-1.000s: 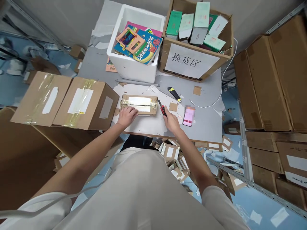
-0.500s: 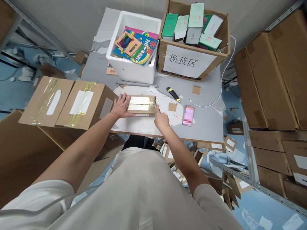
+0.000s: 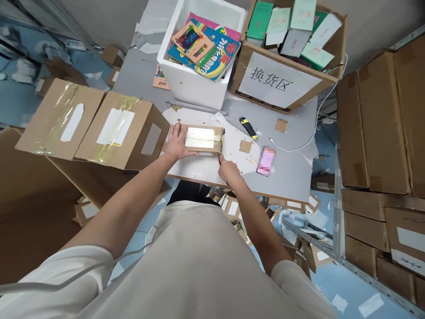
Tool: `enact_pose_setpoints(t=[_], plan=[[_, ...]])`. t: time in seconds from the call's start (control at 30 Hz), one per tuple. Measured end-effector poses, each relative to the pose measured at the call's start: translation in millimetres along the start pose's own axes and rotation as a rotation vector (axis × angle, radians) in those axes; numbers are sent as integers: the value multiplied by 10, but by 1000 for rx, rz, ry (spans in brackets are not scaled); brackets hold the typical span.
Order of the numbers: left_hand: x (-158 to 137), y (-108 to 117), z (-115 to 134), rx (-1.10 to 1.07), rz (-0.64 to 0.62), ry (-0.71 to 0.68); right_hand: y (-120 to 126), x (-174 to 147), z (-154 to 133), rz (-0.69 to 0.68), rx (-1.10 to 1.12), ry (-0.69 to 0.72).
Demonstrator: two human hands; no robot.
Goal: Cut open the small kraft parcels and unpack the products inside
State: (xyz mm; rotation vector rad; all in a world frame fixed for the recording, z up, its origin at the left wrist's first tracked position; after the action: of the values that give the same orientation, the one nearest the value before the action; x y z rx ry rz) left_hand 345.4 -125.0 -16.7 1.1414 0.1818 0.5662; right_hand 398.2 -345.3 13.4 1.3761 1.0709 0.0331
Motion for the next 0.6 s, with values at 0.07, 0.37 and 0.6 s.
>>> enact_pose_setpoints(t=[0.07, 0.37, 0.6], plan=[[-5, 12, 4, -10, 13, 0, 28, -154, 171, 20, 48, -57], [263, 220, -219, -222, -23, 110, -126, -379, 578, 232, 992, -194], [360, 244, -566, -362, 57, 334, -470, 343, 47, 311, 1609, -199]])
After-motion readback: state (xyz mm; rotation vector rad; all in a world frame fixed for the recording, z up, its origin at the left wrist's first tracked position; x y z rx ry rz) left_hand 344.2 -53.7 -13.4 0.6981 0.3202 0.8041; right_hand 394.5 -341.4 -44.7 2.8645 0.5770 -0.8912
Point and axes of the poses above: each hand's wrist, its own x-axis towards the middle knuckle, its own y-axis out of the back of the hand, z = x × y, the point moved 10 cm from there along x, towards the middle knuckle, and after that the axes turned 9 degrees about z, right-handed, at the moved point
